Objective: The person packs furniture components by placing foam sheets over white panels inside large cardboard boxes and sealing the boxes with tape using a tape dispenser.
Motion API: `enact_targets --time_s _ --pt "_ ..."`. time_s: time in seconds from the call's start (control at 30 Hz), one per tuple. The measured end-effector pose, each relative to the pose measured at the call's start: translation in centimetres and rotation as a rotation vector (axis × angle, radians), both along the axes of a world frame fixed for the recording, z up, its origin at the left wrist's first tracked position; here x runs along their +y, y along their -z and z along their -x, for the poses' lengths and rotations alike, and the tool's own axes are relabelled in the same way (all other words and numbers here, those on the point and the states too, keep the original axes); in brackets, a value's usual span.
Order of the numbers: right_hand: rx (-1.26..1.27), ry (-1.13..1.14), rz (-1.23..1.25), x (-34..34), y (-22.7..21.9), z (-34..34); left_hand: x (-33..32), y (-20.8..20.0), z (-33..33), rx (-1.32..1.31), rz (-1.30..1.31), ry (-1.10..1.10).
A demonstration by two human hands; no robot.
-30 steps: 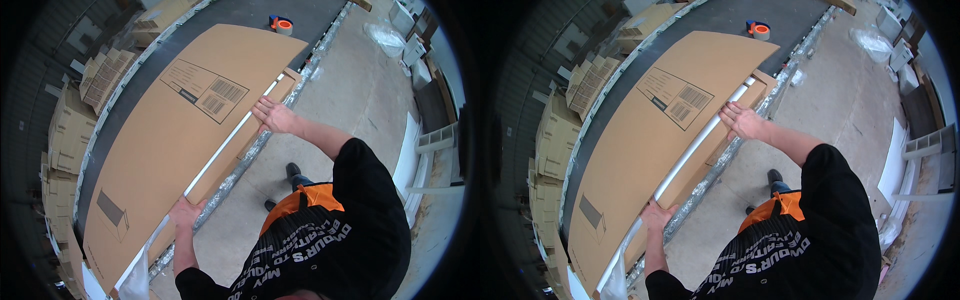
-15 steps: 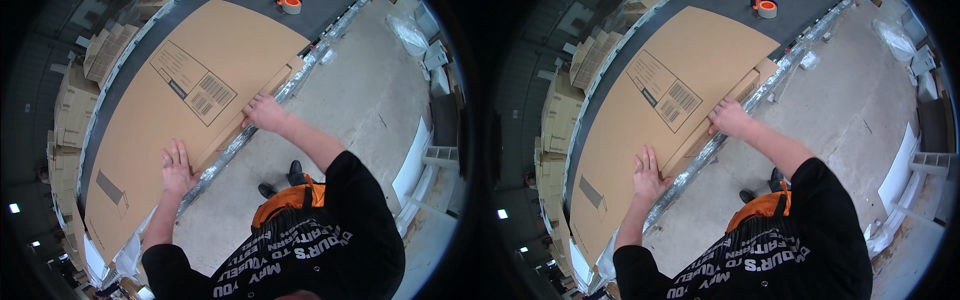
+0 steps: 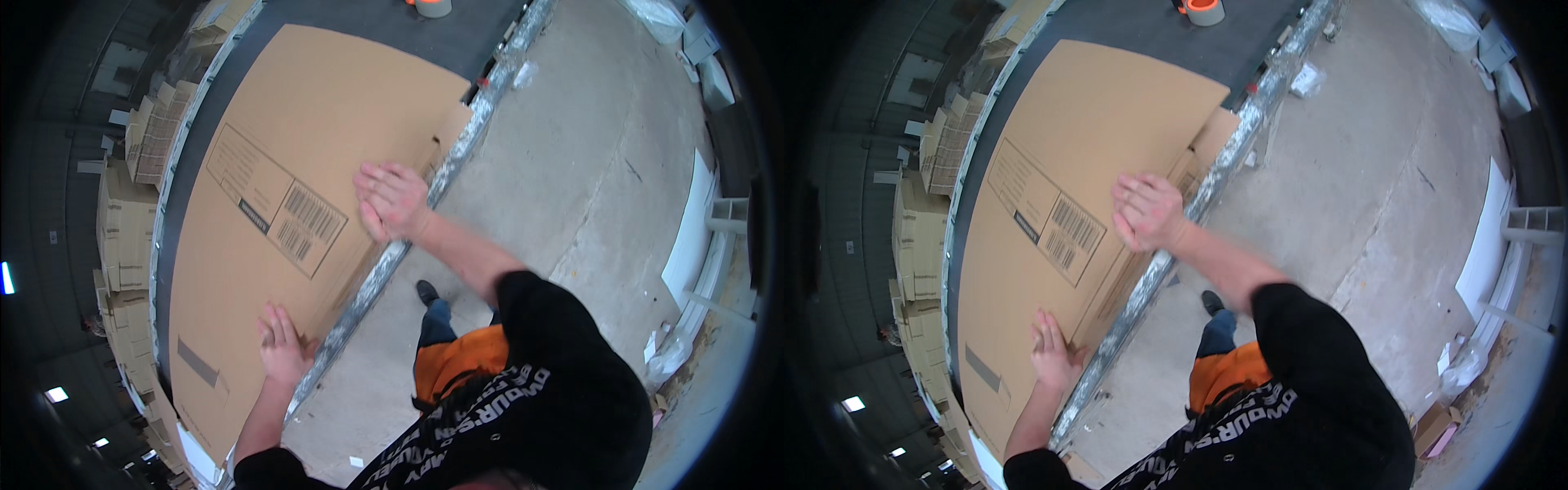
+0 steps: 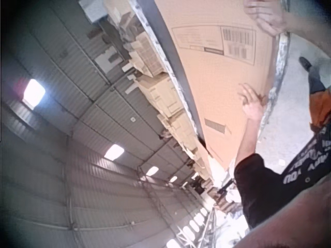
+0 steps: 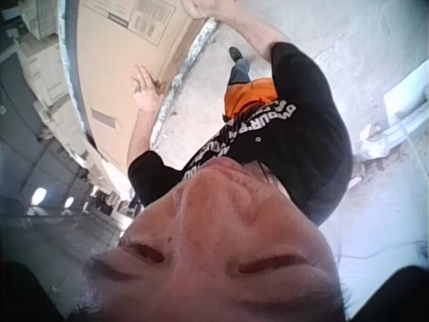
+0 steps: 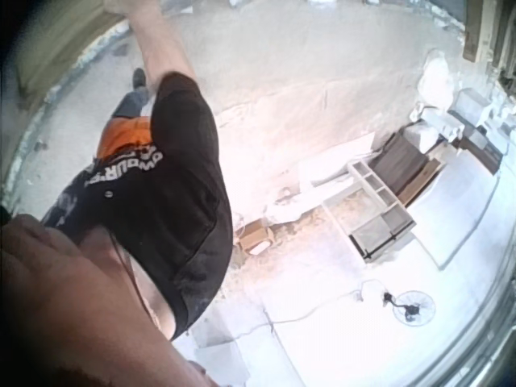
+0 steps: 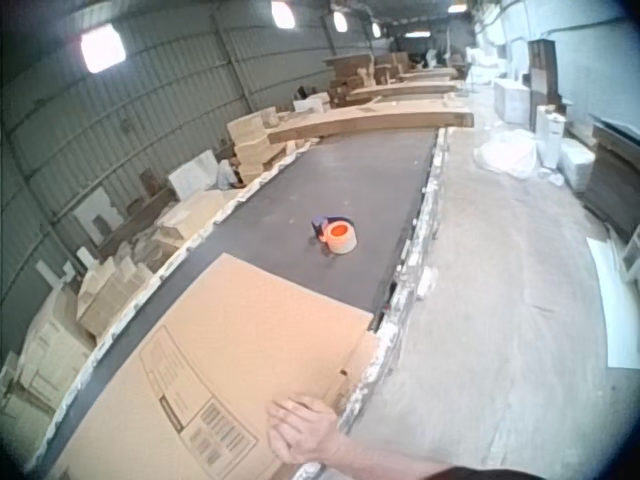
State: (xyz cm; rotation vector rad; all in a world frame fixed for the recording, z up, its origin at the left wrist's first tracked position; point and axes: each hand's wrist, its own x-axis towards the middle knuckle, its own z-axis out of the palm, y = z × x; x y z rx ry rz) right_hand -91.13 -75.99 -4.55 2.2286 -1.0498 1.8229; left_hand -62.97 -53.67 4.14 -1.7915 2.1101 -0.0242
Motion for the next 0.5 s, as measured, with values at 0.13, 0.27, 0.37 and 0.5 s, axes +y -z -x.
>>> enact_targets --time_s 0.13,0.27,0.37,0.5 --pt "-0.047 0.009 -0.029 0.2 0.5 0.3 -5.0 -3.5 -0.6 0.241 -0.038 0.103" --pt "-0.038 0.007 -0.065 0.7 1.4 0.7 -21.3 -4.0 -4.4 0.042 0.063 -0.512" --pt "-0.094 -0.070 -0.068 1.2 0.3 -0.2 -29.0 3.2 -22.9 0.013 0.360 -0.410" --pt "-0.086 -0.018 -0.077 0.8 0.9 0.5 -36.2 6.5 -25.6 0.696 0.262 -0.579"
